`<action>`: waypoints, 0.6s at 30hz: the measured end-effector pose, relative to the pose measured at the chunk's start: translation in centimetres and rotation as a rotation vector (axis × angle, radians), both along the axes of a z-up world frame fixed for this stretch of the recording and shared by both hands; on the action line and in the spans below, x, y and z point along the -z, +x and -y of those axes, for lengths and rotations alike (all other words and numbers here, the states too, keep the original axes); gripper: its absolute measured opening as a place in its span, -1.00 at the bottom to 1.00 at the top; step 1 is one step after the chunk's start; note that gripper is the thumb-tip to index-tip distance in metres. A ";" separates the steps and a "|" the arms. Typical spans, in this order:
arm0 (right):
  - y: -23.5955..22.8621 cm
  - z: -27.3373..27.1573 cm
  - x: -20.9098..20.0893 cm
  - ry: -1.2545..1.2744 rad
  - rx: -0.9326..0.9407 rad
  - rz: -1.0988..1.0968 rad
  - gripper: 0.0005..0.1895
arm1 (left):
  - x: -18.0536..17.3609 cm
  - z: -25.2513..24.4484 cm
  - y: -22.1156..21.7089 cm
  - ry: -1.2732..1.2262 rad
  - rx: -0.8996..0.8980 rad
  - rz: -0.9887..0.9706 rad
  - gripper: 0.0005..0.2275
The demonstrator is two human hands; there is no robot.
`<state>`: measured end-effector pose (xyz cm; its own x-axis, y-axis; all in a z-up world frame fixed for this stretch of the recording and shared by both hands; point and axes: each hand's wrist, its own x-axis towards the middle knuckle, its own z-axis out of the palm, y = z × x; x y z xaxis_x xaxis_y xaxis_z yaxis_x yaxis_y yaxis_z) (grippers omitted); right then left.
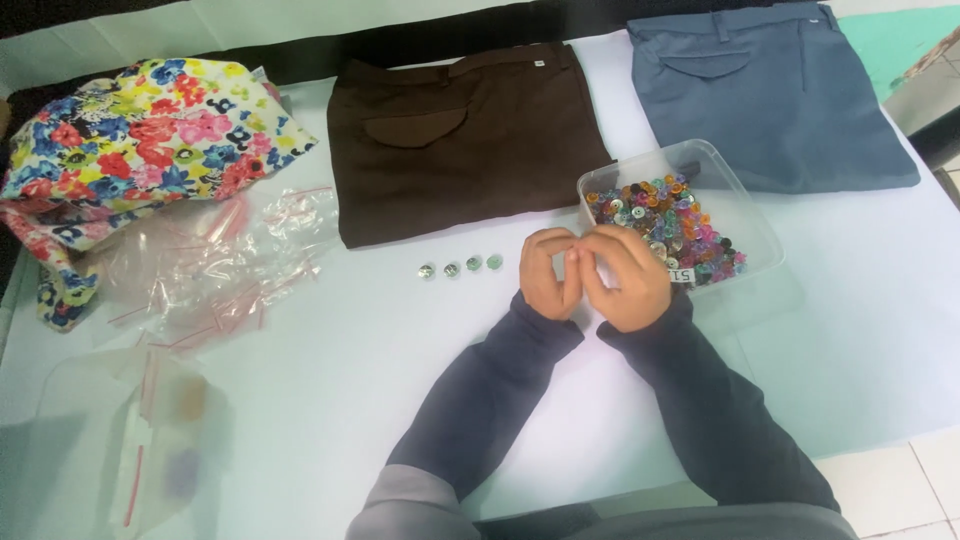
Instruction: Selecting specific green buttons from a container of mixed buttons and lining them up on a table.
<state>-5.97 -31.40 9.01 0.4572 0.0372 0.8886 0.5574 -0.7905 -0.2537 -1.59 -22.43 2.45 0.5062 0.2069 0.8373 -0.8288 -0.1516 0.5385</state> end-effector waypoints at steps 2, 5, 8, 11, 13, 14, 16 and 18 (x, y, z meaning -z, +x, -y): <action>-0.7 -1.7 0.2 0.000 -0.013 0.035 -0.90 | 1.1 -1.3 -0.2 0.017 -0.015 0.009 -0.86; -1.5 -3.8 0.7 0.042 -0.041 0.042 -0.89 | 2.2 -4.5 -0.6 0.130 -0.016 0.015 -0.86; -1.4 -4.7 2.1 0.138 -0.102 -0.053 -0.87 | 3.1 -7.6 -0.3 0.347 -0.044 0.004 -0.90; -1.0 -5.1 4.2 0.243 -0.175 -0.225 -0.86 | 2.7 -10.4 -0.4 0.541 -0.116 -0.049 -0.91; -0.6 -5.3 5.2 0.292 -0.203 -0.331 -0.86 | 2.1 -11.9 -0.4 0.613 -0.150 -0.093 -0.89; -0.3 -5.3 5.3 0.297 -0.211 -0.419 -0.87 | 1.9 -12.5 -0.4 0.653 -0.205 -0.116 -0.87; 0.4 -5.1 6.0 0.302 -0.221 -0.508 -0.87 | 2.6 -13.4 0.1 0.694 -0.262 -0.140 -0.79; 1.2 -4.6 7.1 0.314 -0.132 -0.714 -0.90 | 4.7 -14.1 0.9 0.814 -0.332 -0.306 -0.70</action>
